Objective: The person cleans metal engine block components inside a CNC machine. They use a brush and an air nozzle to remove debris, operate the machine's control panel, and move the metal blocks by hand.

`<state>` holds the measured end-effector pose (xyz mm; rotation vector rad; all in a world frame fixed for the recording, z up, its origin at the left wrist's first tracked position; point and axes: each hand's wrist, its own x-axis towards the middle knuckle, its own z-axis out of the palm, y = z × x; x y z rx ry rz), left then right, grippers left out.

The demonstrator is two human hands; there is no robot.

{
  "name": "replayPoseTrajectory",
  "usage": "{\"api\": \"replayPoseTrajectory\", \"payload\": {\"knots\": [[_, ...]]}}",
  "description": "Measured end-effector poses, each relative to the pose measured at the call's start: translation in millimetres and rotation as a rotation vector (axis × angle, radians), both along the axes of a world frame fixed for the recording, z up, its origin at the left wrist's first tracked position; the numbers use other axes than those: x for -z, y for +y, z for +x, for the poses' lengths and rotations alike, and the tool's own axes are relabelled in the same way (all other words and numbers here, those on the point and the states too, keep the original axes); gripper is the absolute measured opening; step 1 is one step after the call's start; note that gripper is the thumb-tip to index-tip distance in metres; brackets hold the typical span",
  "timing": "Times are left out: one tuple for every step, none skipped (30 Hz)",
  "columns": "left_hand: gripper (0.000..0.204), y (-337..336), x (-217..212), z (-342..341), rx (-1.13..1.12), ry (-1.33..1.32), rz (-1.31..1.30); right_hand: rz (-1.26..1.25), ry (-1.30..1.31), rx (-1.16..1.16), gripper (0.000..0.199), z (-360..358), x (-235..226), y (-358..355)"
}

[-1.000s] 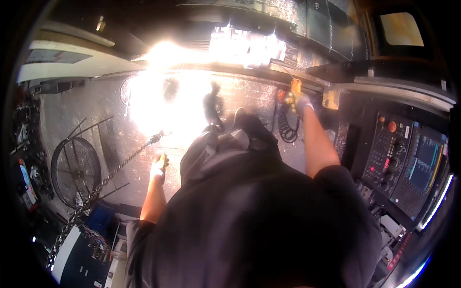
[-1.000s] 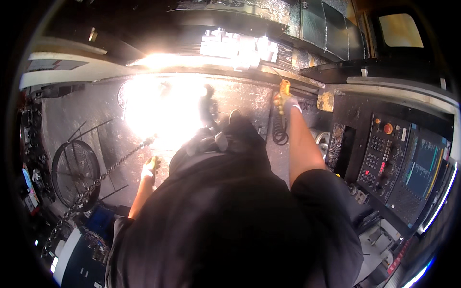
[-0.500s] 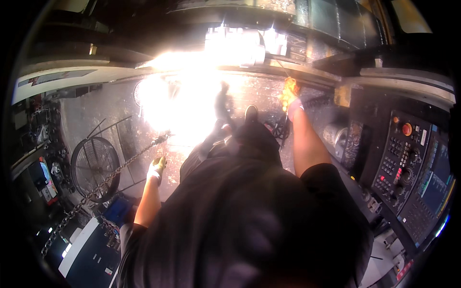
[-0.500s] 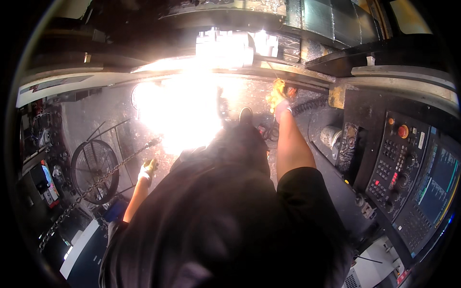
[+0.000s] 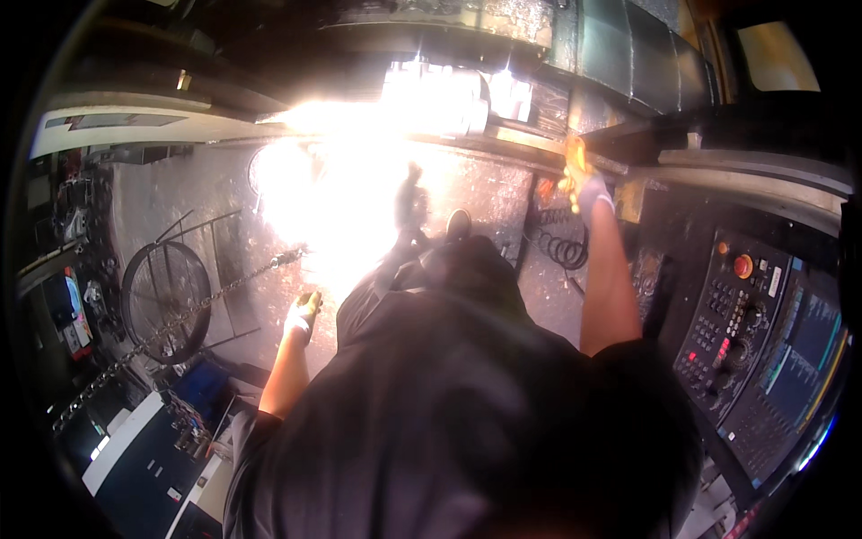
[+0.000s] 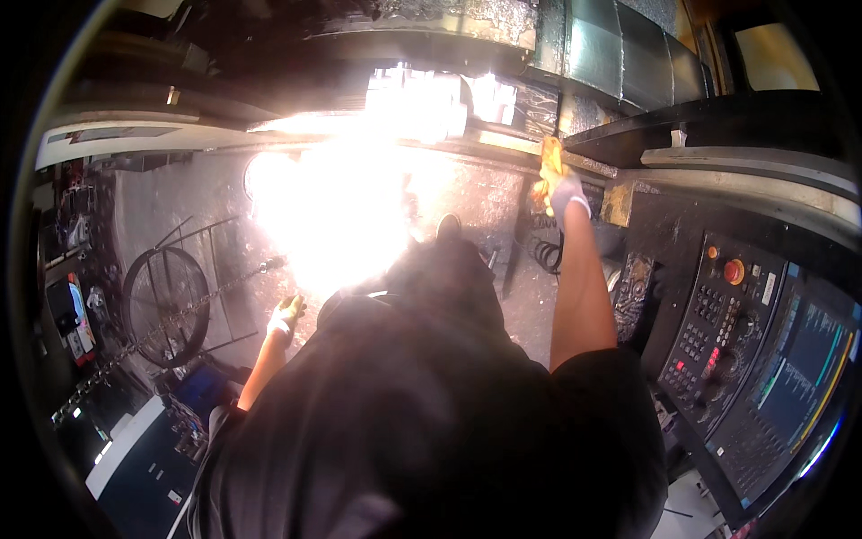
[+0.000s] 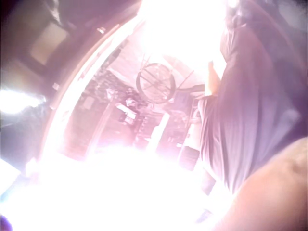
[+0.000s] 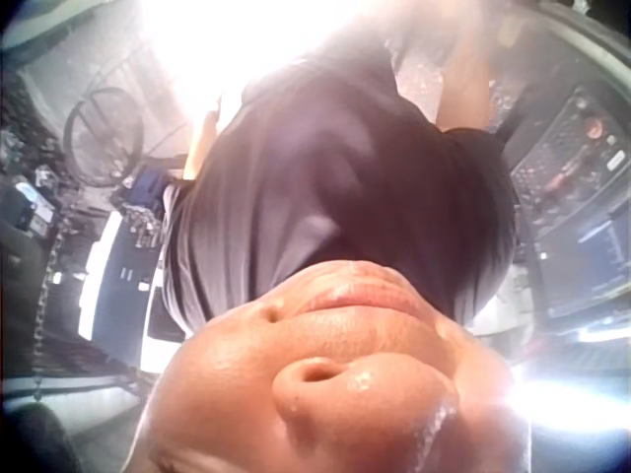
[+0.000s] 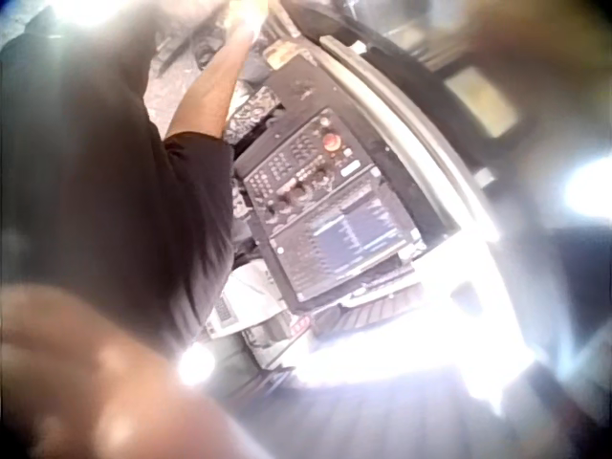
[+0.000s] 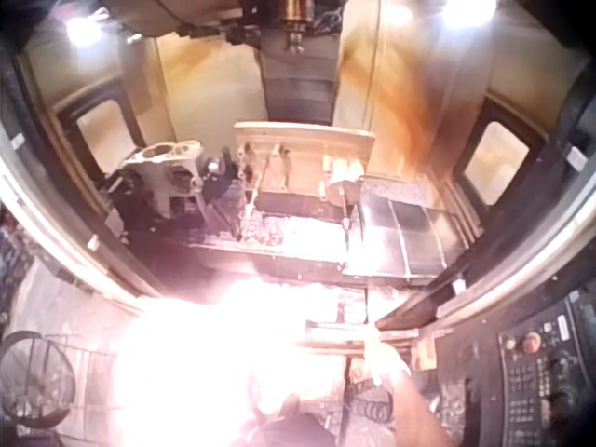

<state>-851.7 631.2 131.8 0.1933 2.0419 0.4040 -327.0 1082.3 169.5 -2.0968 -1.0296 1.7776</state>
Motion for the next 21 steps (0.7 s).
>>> {"api": "replayPoseTrajectory", "payload": {"knots": [[0.05,0,2,7,-0.015,-0.002,0.009,0.019,-0.027,-0.08,0.039,-6,-4,18],[0.047,-3,2,12,-0.033,-0.002,0.013,0.034,-0.053,-0.162,0.04,-14,-7,35],[0.045,-7,3,16,-0.019,-0.013,0.044,-0.022,-0.105,-0.216,0.039,-26,-18,51],[0.046,-8,-1,20,-0.031,-0.005,0.045,-0.075,-0.155,-0.27,0.038,-39,-22,69],[0.046,-3,-7,26,-0.039,-0.002,0.051,-0.065,-0.175,-0.309,0.037,-39,-6,91],[0.046,-4,-12,31,-0.056,0.006,0.053,-0.047,-0.209,-0.297,0.036,-52,-17,103],[0.045,-10,-13,33,-0.106,0.024,0.063,0.001,-0.233,-0.352,0.035,-64,-31,114],[0.045,-20,-12,34,-0.161,0.047,0.072,0.05,-0.252,-0.412,0.035,-83,-47,121],[0.045,-30,-11,36,-0.21,0.064,0.083,0.057,-0.255,-0.488,0.034,-92,-45,136],[0.048,-43,-11,39,-0.195,0.062,0.059,0.064,-0.256,-0.566,0.032,-105,-42,153],[0.05,-59,-11,41,-0.179,0.061,0.032,0.053,-0.324,-0.648,0.03,-127,-54,160],[0.052,-68,-13,45,-0.158,0.058,0.01,0.084,-0.395,-0.691,0.029,-145,-70,162],[0.051,-77,-15,49,-0.128,0.079,-0.023,0.056,-0.349,-0.777,0.052,-146,-32,193],[0.048,-86,-17,55,-0.167,0.088,-0.016,0.051,-0.345,-0.848,0.064,-147,-4,216],[0.046,-93,-13,60,-0.197,0.093,-0.008,0.047,-0.344,-0.911,0.075,-144,23,239],[0.043,-106,-12,66,-0.238,0.103,-0.005,0.07,-0.376,-0.974,0.074,-151,36,248],[0.045,-120,-11,71,-0.258,0.105,0.016,0.092,-0.408,-1.034,0.073,-156,47,254],[0.045,-130,-13,75,-0.26,0.1,-0.011,0.12,-0.443,-1.093,0.073,-164,52,258],[0.045,-138,-14,77,-0.257,0.094,-0.037,0.148,-0.48,-1.146,0.072,-169,57,261],[0.045,-148,-16,81,-0.262,0.089,-0.069,0.144,-0.5,-1.126,0.073,-179,57,255],[0.045,-159,-15,86,-0.284,0.089,-0.089,0.144,-0.518,-1.111,0.075,-194,49,245]]}}
